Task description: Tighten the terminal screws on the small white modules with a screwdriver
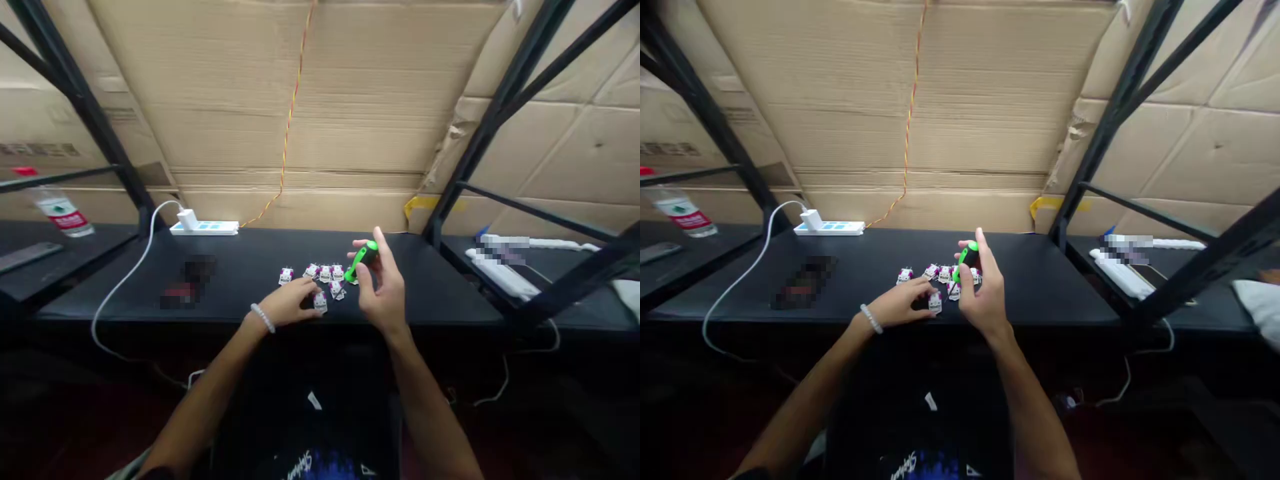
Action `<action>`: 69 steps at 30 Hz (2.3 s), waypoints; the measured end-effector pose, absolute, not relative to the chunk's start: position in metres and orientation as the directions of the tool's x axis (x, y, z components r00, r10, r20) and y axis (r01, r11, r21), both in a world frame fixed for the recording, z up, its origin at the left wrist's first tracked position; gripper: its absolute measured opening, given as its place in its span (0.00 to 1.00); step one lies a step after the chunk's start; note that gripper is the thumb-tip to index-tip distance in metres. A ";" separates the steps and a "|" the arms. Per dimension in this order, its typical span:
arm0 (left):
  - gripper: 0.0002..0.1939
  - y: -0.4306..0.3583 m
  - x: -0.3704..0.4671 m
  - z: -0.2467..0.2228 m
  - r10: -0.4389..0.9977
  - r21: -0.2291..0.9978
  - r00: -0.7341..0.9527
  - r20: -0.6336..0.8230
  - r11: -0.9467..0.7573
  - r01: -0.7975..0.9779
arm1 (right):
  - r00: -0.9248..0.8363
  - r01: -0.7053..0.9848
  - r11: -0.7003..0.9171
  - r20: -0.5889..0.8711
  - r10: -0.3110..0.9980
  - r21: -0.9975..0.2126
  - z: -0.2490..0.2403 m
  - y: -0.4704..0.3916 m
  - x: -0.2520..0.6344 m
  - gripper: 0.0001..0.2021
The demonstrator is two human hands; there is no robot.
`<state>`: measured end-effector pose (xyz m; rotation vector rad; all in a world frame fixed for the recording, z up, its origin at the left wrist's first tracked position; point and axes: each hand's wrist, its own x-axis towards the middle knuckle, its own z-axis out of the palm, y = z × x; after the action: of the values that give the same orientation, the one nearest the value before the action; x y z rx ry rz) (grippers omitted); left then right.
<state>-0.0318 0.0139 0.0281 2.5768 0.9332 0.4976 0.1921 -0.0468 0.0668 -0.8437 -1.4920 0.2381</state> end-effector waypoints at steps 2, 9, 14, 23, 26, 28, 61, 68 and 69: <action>0.22 0.012 -0.033 0.030 0.633 0.428 0.729 0.260 -0.753 0.500 | 0.134 0.350 0.704 0.777 0.615 -0.618 0.068 -0.047 0.194 0.32; 0.11 0.014 -0.025 0.024 0.451 0.380 0.805 0.385 -0.872 0.308 | 0.177 0.348 0.710 0.786 0.592 -0.613 0.069 -0.047 0.201 0.32; 0.17 0.015 -0.019 0.023 0.441 0.349 0.819 0.367 -0.881 0.319 | 0.181 0.368 0.707 0.792 0.583 -0.605 0.071 -0.046 0.205 0.32; 0.12 0.010 -0.023 0.036 0.471 0.272 0.823 0.318 -0.877 0.396 | 0.190 0.375 0.712 0.801 0.567 -0.593 0.073 -0.046 0.207 0.31; 0.12 0.007 -0.020 0.035 0.474 0.262 0.810 0.345 -0.877 0.402 | 0.191 0.377 0.713 0.803 0.565 -0.591 0.074 -0.046 0.208 0.31; 0.12 0.005 -0.015 0.032 0.492 0.261 0.777 0.392 -0.870 0.419 | 0.196 0.379 0.711 0.802 0.564 -0.593 0.075 -0.047 0.209 0.31; 0.14 0.036 -0.050 0.022 0.529 0.434 0.807 0.263 -0.812 0.391 | 0.126 0.324 0.712 0.774 0.620 -0.623 0.050 -0.032 0.186 0.28; 0.14 0.037 -0.050 0.020 0.521 0.440 0.809 0.274 -0.815 0.376 | 0.117 0.338 0.705 0.771 0.625 -0.623 0.050 -0.032 0.185 0.27; 0.14 0.037 -0.050 0.020 0.521 0.444 0.809 0.273 -0.814 0.374 | 0.115 0.341 0.707 0.773 0.623 -0.620 0.051 -0.032 0.185 0.27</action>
<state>-0.0501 0.0373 0.0203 2.6233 0.6752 0.5479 0.1850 -0.0325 0.0506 -0.8345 -1.4911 0.2469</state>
